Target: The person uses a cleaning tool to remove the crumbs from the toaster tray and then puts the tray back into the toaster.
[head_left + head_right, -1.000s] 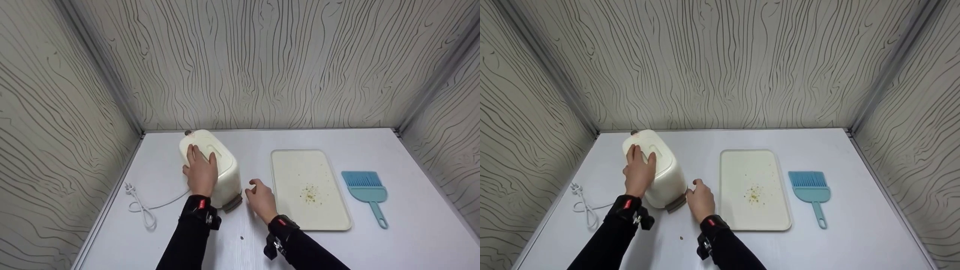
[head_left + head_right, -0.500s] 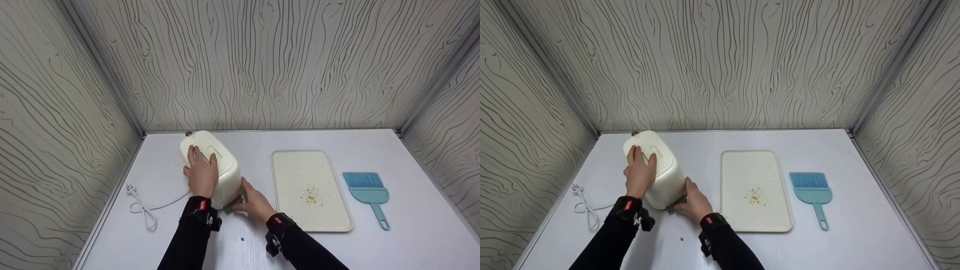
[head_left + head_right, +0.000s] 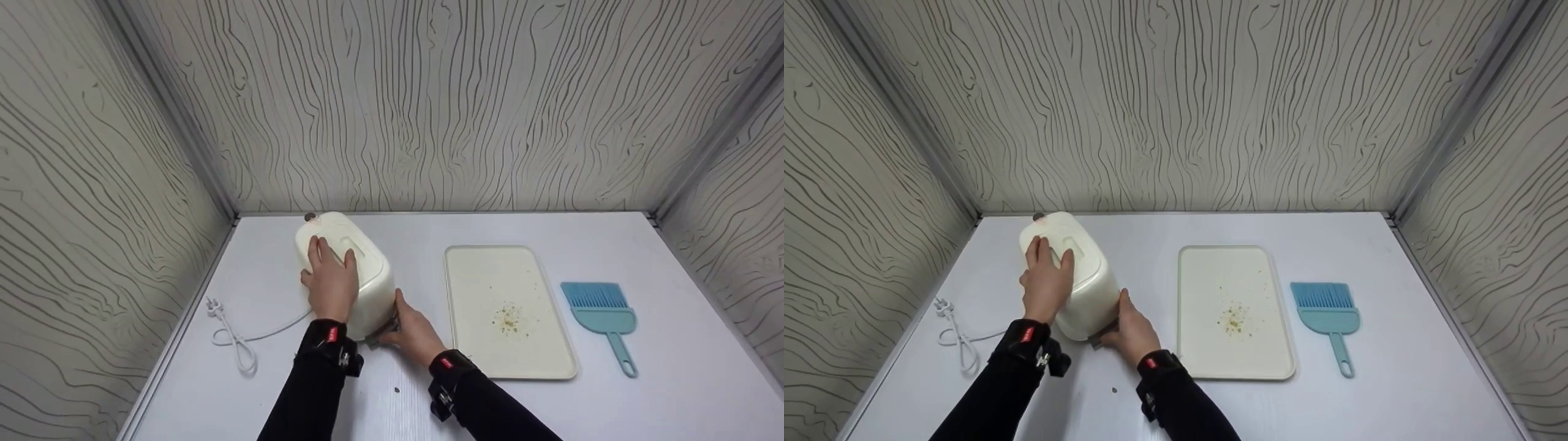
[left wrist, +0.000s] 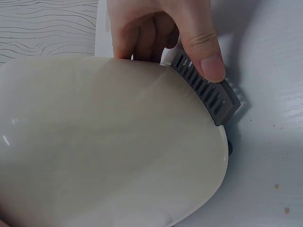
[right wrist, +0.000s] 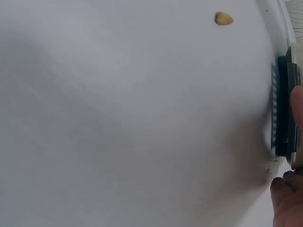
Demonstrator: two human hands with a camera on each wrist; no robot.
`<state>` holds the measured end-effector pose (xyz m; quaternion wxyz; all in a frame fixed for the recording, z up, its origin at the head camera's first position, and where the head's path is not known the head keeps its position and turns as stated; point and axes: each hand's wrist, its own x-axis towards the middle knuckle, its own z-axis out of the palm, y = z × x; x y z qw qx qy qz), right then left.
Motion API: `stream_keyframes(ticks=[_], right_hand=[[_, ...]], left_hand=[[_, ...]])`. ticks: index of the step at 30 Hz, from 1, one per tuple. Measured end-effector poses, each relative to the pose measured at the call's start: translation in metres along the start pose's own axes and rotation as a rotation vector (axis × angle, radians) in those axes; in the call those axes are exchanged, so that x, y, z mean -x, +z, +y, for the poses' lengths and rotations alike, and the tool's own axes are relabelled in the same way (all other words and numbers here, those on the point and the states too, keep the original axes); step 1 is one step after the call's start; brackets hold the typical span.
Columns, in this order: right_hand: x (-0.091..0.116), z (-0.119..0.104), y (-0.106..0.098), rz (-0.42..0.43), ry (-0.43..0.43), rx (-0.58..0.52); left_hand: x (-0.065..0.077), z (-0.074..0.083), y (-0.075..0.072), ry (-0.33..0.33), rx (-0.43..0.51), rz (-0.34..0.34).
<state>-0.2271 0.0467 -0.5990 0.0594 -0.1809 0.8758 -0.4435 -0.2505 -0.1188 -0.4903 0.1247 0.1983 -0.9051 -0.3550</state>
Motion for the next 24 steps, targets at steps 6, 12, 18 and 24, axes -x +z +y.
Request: stream_keyframes(ticks=[6,12,18,24], right_hand=[[0.0013,0.0027,0.0012,0.007,-0.015,0.028],[0.0022,0.0014,0.0007,0.013,-0.008,0.026],[0.0027,0.0000,0.0000,0.008,-0.005,0.039],[0.0024,0.0014,0.0035,0.037,-0.013,0.100]], left_hand=[[0.0020,0.0021,0.0004,-0.004,0.010,0.007],[0.0018,0.0031,0.0003,0.007,0.001,0.015],[0.0015,0.0024,0.0009,0.006,-0.005,0.014],[0.0007,0.0005,-0.0003,-0.001,-0.007,-0.005]])
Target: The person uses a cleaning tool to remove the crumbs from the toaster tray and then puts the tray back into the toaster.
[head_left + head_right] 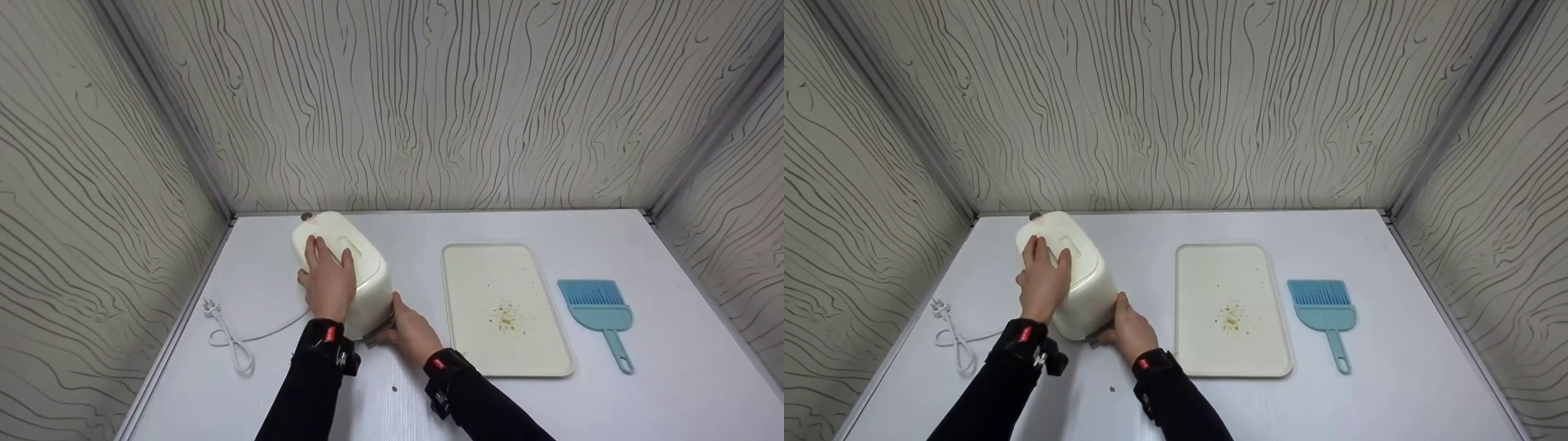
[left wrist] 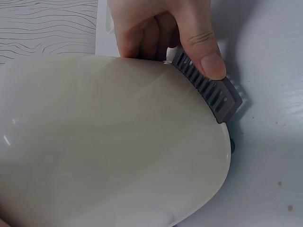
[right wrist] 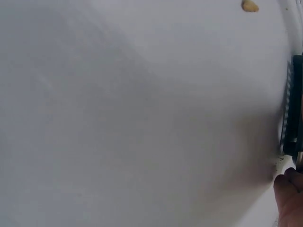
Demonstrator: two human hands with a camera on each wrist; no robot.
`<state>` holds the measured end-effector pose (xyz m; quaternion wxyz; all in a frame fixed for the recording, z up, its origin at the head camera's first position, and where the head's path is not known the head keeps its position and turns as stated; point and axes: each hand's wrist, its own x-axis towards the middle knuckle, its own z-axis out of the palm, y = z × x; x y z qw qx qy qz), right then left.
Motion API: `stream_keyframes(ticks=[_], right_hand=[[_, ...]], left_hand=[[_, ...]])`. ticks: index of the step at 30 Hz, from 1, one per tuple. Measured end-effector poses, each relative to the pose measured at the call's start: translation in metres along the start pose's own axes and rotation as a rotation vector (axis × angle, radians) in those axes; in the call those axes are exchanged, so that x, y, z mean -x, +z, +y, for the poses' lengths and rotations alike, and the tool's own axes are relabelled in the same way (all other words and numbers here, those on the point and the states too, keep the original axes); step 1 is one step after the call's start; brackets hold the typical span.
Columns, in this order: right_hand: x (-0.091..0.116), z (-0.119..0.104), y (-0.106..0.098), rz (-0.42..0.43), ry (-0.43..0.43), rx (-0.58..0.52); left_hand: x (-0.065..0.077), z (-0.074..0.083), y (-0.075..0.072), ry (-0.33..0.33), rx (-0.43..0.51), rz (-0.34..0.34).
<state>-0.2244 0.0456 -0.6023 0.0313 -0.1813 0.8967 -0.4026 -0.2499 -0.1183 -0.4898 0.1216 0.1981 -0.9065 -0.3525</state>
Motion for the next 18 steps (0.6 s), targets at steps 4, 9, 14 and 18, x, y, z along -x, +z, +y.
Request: stream_keyframes(ticks=[4,9,14,18], right_hand=[[-0.0005,0.0014,0.0041,0.047,-0.023,0.045],[-0.0027,0.0023,0.0057,0.063,-0.024,0.023],[-0.0056,0.0020,0.0064,0.071,-0.018,0.006],[-0.0062,0.0026,0.0080,0.092,-0.033,0.033]], left_hand=[[-0.0001,-0.0009,0.0003,-0.007,0.000,-0.013],[-0.0009,-0.0007,0.0010,-0.022,-0.001,-0.026],[-0.0025,-0.0005,0.0002,-0.014,-0.013,-0.023],[-0.0028,0.0000,-0.0003,-0.015,-0.022,-0.028]])
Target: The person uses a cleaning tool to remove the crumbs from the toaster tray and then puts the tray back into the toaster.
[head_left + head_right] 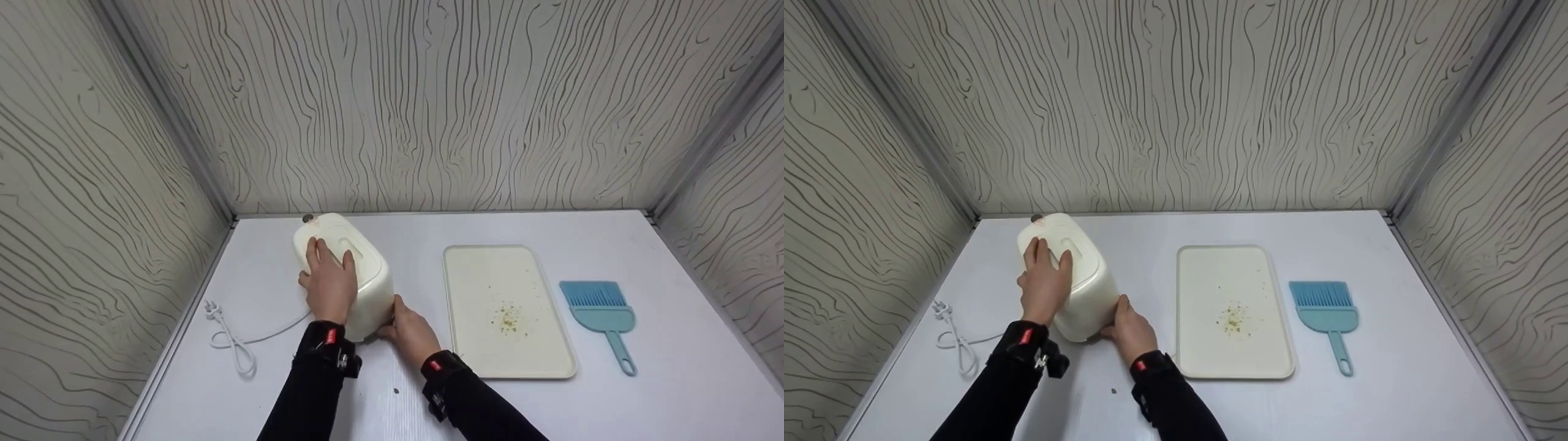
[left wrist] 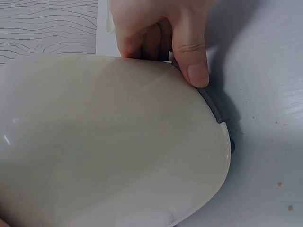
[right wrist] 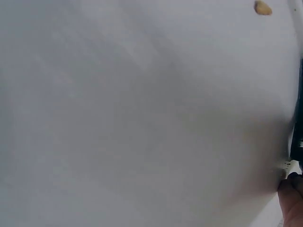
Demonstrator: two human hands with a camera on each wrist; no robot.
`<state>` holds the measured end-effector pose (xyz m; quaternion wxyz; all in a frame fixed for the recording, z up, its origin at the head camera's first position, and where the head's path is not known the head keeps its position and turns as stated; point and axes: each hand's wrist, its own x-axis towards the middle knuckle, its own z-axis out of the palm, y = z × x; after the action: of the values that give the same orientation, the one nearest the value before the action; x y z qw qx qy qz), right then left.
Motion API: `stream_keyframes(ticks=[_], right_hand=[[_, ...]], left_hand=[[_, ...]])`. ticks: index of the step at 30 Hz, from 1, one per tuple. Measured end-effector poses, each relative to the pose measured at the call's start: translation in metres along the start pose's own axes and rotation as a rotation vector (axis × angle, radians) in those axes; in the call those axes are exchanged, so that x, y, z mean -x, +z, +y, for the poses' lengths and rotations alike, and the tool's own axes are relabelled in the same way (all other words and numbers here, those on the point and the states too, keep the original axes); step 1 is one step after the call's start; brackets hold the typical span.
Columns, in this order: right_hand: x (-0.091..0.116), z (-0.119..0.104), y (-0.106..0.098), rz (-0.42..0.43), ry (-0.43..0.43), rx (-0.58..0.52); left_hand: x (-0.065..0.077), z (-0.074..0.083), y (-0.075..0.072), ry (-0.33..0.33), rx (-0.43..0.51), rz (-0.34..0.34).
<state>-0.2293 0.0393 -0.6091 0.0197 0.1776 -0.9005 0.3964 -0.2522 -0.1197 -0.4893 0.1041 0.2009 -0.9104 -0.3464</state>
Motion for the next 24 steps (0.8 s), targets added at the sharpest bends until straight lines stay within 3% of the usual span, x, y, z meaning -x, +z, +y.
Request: stream_keyframes(ticks=[11,17,24], right_hand=[[0.003,0.010,0.005,0.116,-0.123,0.199],[0.004,0.011,0.005,0.111,-0.133,0.216],[0.006,0.007,-0.002,0.103,-0.143,0.277]], left_hand=[[-0.002,0.000,0.006,0.006,-0.015,-0.005],[0.000,-0.002,0.006,0.004,-0.005,0.008],[-0.001,-0.004,0.002,0.028,0.020,-0.025]])
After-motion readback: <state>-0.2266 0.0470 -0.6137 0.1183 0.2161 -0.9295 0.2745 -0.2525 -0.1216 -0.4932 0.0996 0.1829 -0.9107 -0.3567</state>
